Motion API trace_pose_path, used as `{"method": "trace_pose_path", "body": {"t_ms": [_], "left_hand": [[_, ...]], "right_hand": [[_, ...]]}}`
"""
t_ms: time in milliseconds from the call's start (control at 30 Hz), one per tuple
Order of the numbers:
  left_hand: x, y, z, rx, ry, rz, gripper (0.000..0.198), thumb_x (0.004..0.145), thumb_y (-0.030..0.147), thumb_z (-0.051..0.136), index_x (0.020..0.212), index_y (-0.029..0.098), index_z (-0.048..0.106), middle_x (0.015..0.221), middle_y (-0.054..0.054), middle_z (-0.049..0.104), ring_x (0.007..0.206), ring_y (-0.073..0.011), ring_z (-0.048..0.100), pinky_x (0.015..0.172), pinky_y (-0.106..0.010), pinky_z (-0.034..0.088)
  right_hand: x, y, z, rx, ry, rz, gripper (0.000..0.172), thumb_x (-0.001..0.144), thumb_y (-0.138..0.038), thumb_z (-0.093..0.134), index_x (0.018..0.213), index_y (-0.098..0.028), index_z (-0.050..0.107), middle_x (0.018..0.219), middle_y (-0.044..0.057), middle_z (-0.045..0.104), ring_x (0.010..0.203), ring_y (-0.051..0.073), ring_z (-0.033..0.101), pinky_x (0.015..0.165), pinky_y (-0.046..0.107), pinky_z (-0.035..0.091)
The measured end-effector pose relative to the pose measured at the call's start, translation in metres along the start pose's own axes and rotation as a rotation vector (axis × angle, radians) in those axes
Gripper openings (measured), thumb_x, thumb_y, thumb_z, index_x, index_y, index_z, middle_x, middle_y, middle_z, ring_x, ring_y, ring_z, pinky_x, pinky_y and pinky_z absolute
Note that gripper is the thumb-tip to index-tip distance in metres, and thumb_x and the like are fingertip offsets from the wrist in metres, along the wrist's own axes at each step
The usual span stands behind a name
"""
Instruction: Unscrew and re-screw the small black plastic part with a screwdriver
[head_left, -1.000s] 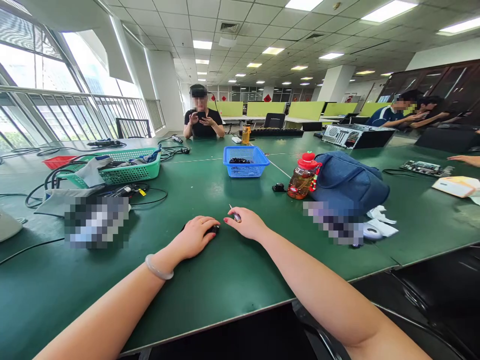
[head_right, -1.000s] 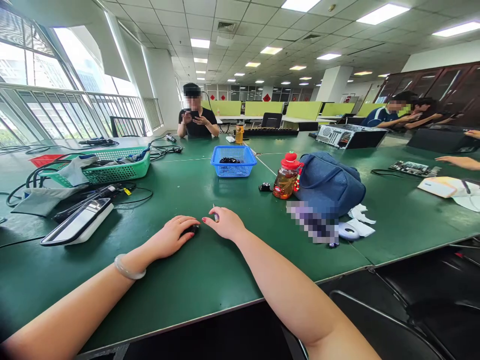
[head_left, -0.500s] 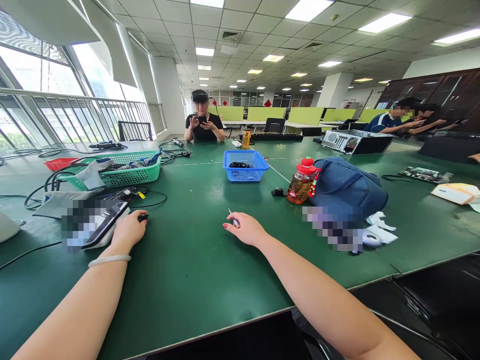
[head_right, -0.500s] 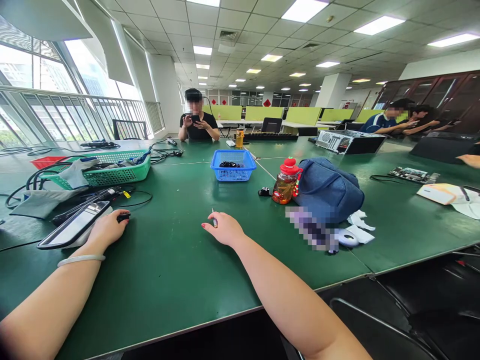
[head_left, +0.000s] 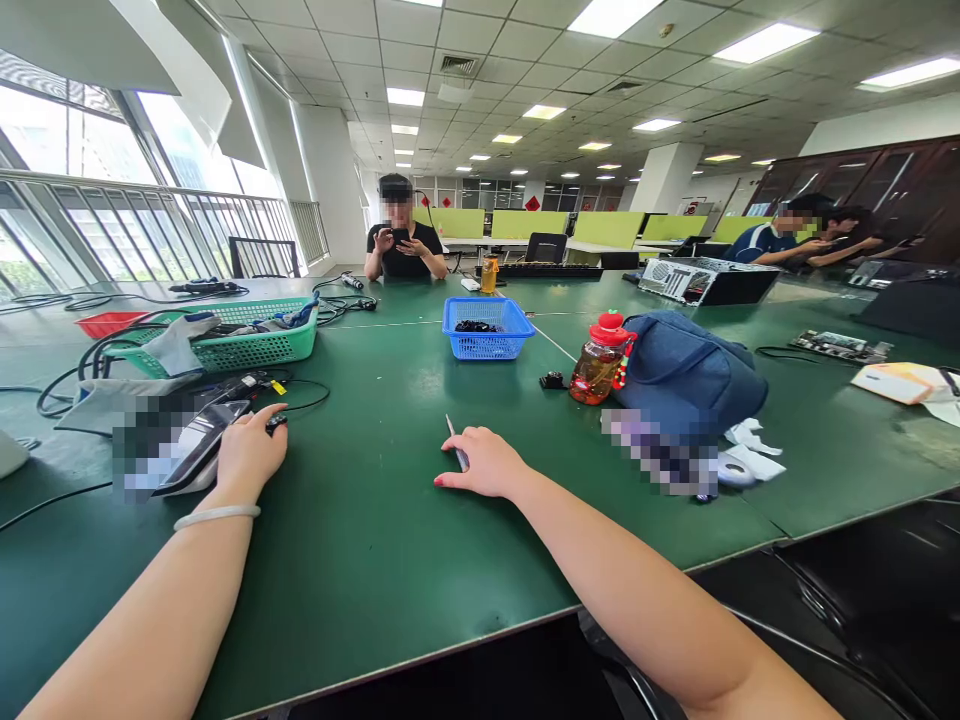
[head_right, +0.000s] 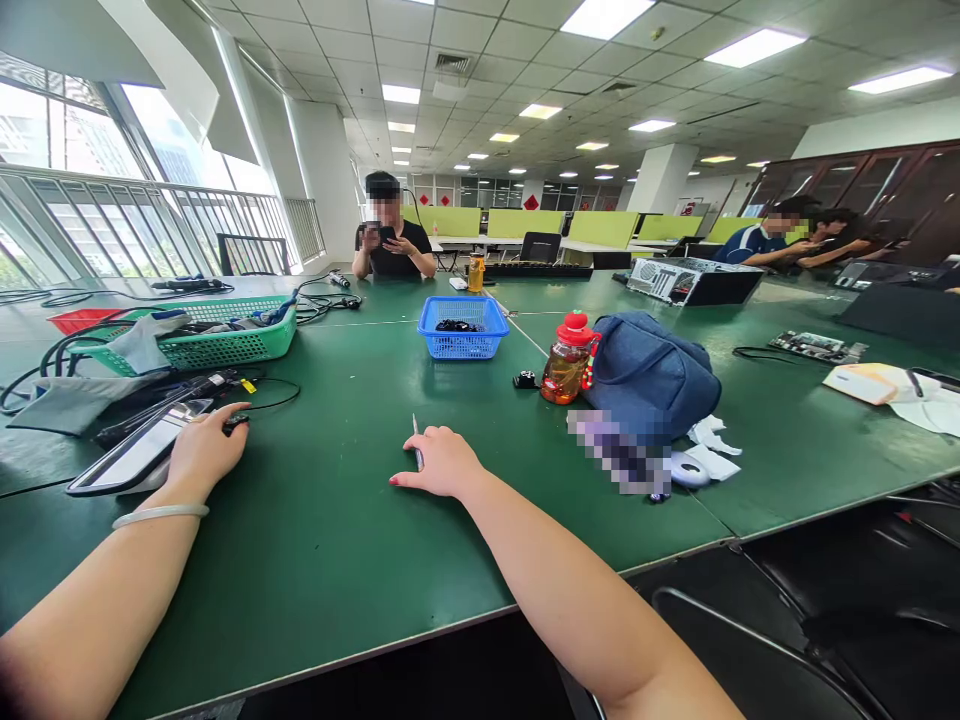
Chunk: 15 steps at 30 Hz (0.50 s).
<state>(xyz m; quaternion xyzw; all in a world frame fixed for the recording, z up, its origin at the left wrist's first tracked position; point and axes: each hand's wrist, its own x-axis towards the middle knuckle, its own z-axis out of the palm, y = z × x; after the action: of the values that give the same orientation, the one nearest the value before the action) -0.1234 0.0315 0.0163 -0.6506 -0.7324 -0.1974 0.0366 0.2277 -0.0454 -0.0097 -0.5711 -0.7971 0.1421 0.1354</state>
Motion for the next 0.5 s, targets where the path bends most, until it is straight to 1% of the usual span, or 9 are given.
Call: {"method": "trace_pose_path", "body": {"t_ms": [100, 200, 400, 500], "left_hand": [[-0.003, -0.001, -0.006, -0.008, 0.01, -0.069, 0.048, 0.087, 0.039, 0.034, 0.128, 0.022, 0.054, 0.111, -0.012, 0.059, 0.109, -0.0309, 0.054, 0.097, -0.046, 0.044], [-0.005, -0.003, -0.013, -0.022, -0.024, -0.134, 0.046, 0.086, 0.04, 0.036, 0.124, 0.022, 0.055, 0.11, -0.012, 0.061, 0.106, -0.0314, 0.055, 0.092, -0.046, 0.047], [-0.003, -0.007, -0.018, 0.085, -0.091, -0.159, 0.042, 0.084, 0.033, 0.037, 0.12, 0.017, 0.054, 0.112, -0.015, 0.061, 0.105, -0.031, 0.057, 0.09, -0.045, 0.047], [-0.001, -0.008, -0.017, 0.091, -0.104, -0.124, 0.042, 0.084, 0.03, 0.037, 0.119, 0.016, 0.054, 0.113, -0.014, 0.061, 0.107, -0.0296, 0.057, 0.092, -0.044, 0.047]], "right_hand": [[0.0, 0.0, 0.0, 0.021, 0.002, 0.005, 0.057, 0.076, -0.065, 0.063, 0.118, -0.027, 0.06, 0.104, 0.007, 0.054, 0.103, 0.02, 0.049, 0.086, 0.03, 0.043], [0.001, 0.0, 0.0, 0.045, 0.012, 0.02, 0.053, 0.078, -0.064, 0.061, 0.114, -0.025, 0.062, 0.102, 0.006, 0.054, 0.102, 0.019, 0.05, 0.083, 0.027, 0.042], [0.001, -0.001, -0.002, 0.053, 0.024, 0.038, 0.044, 0.082, -0.058, 0.061, 0.112, -0.026, 0.064, 0.099, 0.006, 0.056, 0.099, 0.017, 0.051, 0.079, 0.023, 0.041], [0.001, -0.001, -0.003, 0.053, 0.021, 0.04, 0.042, 0.083, -0.056, 0.061, 0.112, -0.026, 0.064, 0.099, 0.005, 0.056, 0.099, 0.016, 0.052, 0.079, 0.023, 0.041]]}}
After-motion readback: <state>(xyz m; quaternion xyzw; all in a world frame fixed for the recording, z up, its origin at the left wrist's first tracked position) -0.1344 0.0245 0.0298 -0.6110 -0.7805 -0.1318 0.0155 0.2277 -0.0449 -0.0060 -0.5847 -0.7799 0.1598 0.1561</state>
